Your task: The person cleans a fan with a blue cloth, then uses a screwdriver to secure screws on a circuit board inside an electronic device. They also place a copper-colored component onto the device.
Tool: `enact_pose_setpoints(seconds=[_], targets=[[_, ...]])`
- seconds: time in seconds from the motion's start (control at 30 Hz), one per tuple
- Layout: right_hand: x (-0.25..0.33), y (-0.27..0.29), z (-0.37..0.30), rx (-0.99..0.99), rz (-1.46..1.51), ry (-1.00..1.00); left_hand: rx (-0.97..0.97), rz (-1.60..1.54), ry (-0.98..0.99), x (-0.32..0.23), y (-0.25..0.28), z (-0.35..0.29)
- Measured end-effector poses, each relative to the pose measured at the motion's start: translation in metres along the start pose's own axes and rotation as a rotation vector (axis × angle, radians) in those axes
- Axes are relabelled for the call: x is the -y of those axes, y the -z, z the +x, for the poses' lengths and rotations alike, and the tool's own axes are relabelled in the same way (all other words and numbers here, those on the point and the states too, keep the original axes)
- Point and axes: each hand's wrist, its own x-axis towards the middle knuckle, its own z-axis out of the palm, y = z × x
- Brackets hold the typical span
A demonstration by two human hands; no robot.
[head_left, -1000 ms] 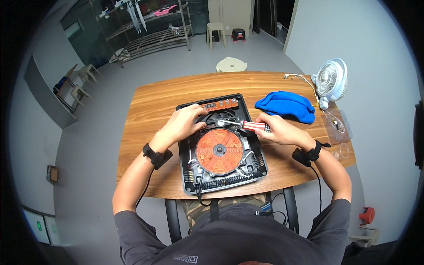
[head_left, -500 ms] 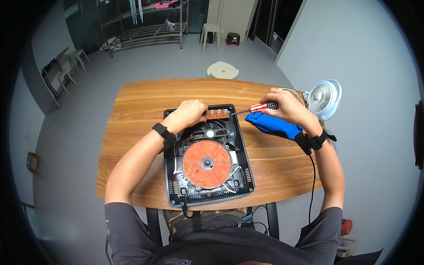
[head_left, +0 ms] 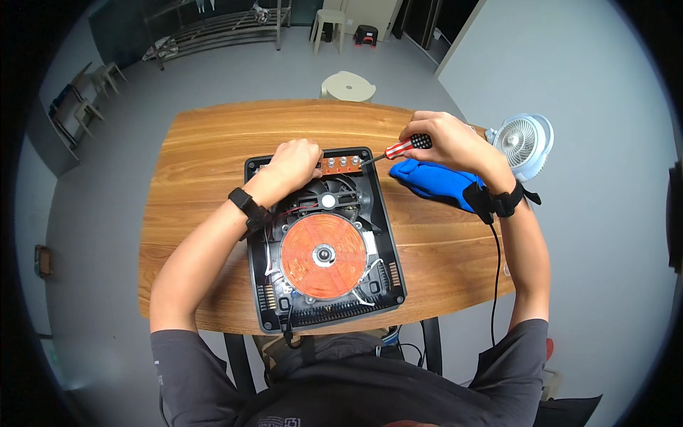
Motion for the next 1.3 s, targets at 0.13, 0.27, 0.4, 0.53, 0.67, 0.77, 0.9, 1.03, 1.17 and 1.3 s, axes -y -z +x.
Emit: enact_pose_setpoints(seconds=[0.13, 0.27, 0.4, 0.53, 0.67, 0.77, 0.9, 1.03, 1.17, 1.3], targets=[[0.0, 0.001, 0.003, 0.011, -0.02, 0.003, -0.027, -0.009, -0.021, -0.001, -0.001, 0.001], [0.001, 0.002, 0.007, 0.015, -0.004, 0.038, -0.011, -0.012, -0.003, -0.002, 0.001, 0.0], [0.004, 0.003, 0.009, 0.025, 0.005, 0.04, -0.028, -0.009, -0.017, 0.001, -0.004, 0.0], [0.008, 0.006, 0.01, 0.05, -0.022, 0.02, -0.019, 0.007, -0.023, 0.001, -0.004, 0.001], [0.011, 0.007, 0.014, 0.077, -0.038, -0.001, -0.034, 0.013, -0.026, 0.001, -0.004, -0.001], [0.011, 0.007, 0.016, 0.093, -0.045, -0.012, -0.035, 0.011, -0.023, -0.001, -0.005, -0.001], [0.011, 0.005, 0.019, 0.104, -0.052, -0.007, -0.051, 0.013, -0.034, -0.001, -0.005, -0.002], [0.017, 0.005, 0.029, 0.093, -0.085, -0.005, -0.034, 0.018, -0.018, 0.001, -0.007, -0.002], [0.025, 0.004, 0.045, 0.093, -0.091, -0.037, -0.019, 0.014, -0.016, 0.002, -0.006, 0.0], [0.028, -0.004, 0.058, 0.075, -0.048, -0.071, -0.022, 0.013, -0.007, 0.0, -0.006, 0.0]])
